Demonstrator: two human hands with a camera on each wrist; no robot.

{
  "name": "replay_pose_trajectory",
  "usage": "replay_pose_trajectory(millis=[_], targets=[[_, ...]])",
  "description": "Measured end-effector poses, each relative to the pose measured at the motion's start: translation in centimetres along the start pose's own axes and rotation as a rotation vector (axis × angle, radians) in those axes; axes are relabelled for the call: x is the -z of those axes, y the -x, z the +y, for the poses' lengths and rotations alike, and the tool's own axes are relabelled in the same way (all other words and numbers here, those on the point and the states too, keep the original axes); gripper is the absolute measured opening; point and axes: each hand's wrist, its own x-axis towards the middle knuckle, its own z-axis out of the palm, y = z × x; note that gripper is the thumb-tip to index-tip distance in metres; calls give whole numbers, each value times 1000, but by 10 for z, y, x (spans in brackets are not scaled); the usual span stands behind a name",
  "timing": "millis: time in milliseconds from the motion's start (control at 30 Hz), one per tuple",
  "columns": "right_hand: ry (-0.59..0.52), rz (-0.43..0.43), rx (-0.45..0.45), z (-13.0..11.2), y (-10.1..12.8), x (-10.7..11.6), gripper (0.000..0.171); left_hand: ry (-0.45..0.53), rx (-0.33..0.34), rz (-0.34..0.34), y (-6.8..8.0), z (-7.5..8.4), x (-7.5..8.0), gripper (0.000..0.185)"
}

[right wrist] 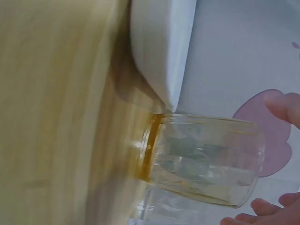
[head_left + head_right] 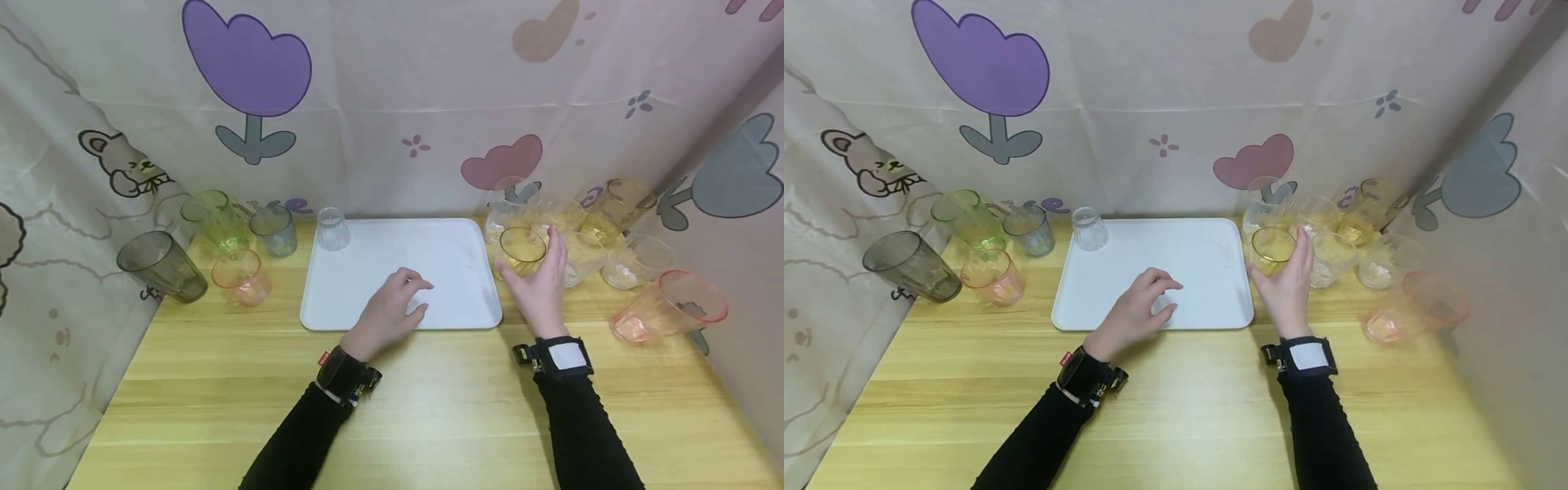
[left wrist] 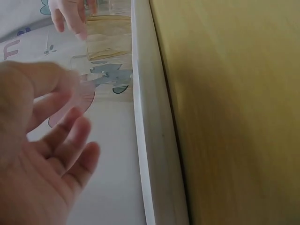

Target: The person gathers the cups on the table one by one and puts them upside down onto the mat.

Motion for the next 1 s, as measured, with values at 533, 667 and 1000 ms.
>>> replay_pose_trajectory(millis=[533, 667, 1000], targets=[[-119, -68, -122, 15, -1, -3, 119, -23, 71, -282, 6, 4, -4, 27], [-147, -114, -189, 17, -2, -3, 120, -22, 86, -299, 7, 3, -6, 26], [-193, -224, -333, 21, -3, 2, 112, -7, 82, -335, 7, 8, -9, 19]])
